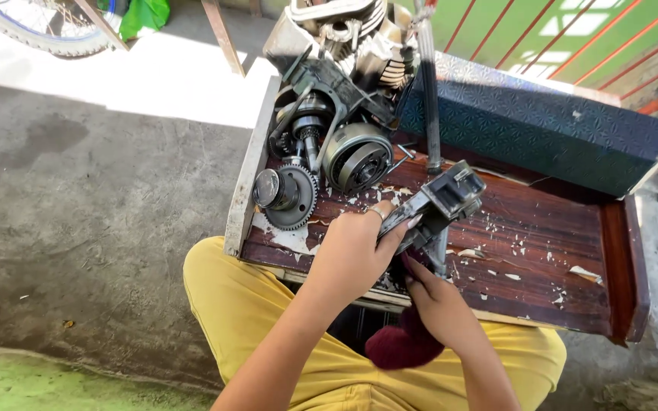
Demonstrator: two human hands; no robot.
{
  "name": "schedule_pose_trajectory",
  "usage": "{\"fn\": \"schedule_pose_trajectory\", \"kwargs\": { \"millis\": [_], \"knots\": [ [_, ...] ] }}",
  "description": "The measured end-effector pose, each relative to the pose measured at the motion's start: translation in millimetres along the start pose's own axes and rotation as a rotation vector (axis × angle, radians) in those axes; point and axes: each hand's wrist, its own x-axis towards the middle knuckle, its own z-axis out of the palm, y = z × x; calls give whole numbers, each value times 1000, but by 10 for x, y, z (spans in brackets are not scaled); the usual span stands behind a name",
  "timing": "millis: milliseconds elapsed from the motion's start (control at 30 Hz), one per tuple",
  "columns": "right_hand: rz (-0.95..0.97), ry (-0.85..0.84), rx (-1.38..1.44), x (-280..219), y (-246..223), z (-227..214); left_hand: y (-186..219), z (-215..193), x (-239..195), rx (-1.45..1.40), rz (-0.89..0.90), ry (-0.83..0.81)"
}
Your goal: Cleaning internal engine parts with a cloth and manipulating an engine casing.
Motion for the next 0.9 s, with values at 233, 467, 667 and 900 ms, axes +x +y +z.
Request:
{"fn": "schedule_pose_trajectory", "kwargs": {
  "millis": [233,467,667,900],
  "knots": [
    [280,-152,715,-49,263,107,-84,-160,-71,12,60,-100],
    [322,177,971,-378,365,-101,-196,-256,-183,-9,-22,-110],
    [327,66,1031,-187,190,404,-150,-182,-194,35,-18,-202],
    [43,218,467,-314,-85,486,-204,-201,-226,-14,-20,-149]
  ]
}}
